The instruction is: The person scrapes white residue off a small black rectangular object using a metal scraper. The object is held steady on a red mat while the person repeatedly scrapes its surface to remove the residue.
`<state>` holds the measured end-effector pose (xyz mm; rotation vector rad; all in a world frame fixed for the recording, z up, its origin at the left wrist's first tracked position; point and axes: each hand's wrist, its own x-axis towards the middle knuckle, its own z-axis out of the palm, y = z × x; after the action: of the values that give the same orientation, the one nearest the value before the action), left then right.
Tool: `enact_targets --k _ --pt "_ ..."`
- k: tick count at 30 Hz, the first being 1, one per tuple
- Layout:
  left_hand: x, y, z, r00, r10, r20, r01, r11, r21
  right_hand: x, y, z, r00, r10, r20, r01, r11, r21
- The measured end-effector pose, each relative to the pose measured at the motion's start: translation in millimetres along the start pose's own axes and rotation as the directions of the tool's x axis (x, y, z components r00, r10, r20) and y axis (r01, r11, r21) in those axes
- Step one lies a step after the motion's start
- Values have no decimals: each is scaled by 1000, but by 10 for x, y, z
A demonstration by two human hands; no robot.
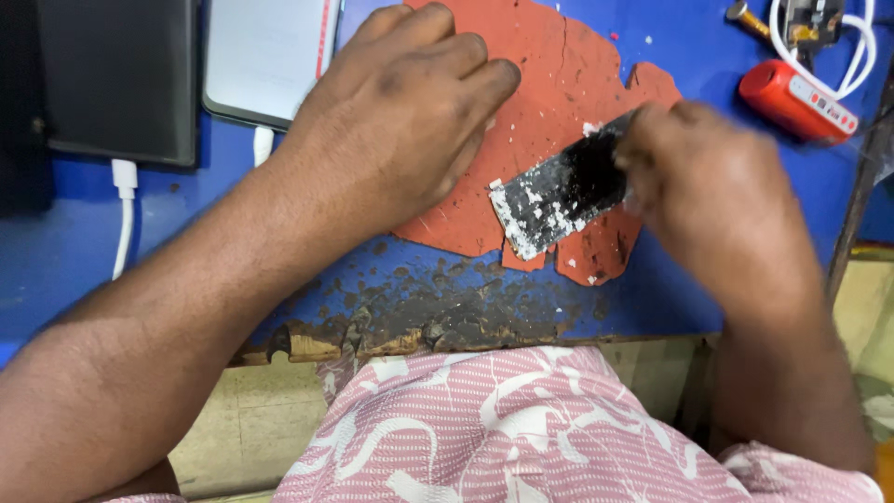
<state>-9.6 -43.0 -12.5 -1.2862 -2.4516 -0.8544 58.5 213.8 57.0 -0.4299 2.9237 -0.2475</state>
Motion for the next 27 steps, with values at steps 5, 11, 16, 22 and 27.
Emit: enact_targets --k 5,11,16,22,27 --pt "3 -4 12 1000 -4 11 4 1000 -1 -46 -28 -8 998 49 31 -48 998 -27" --pt "8 14 10 1000 -13 4 13 1000 2 -218 185 110 997 15 82 -24 993 112" --pt "4 5 -2 1000 9 11 -9 1000 1 -102 -1 -6 999 36 26 -37 999 19" --pt "5 4 10 1000 -11 12 11 1000 0 -119 26 -1 998 62 -14 -62 997 -38" --pt "12 3 16 1000 -7 20 6 1000 7 -288 232 105 1000 6 28 -8 996 90"
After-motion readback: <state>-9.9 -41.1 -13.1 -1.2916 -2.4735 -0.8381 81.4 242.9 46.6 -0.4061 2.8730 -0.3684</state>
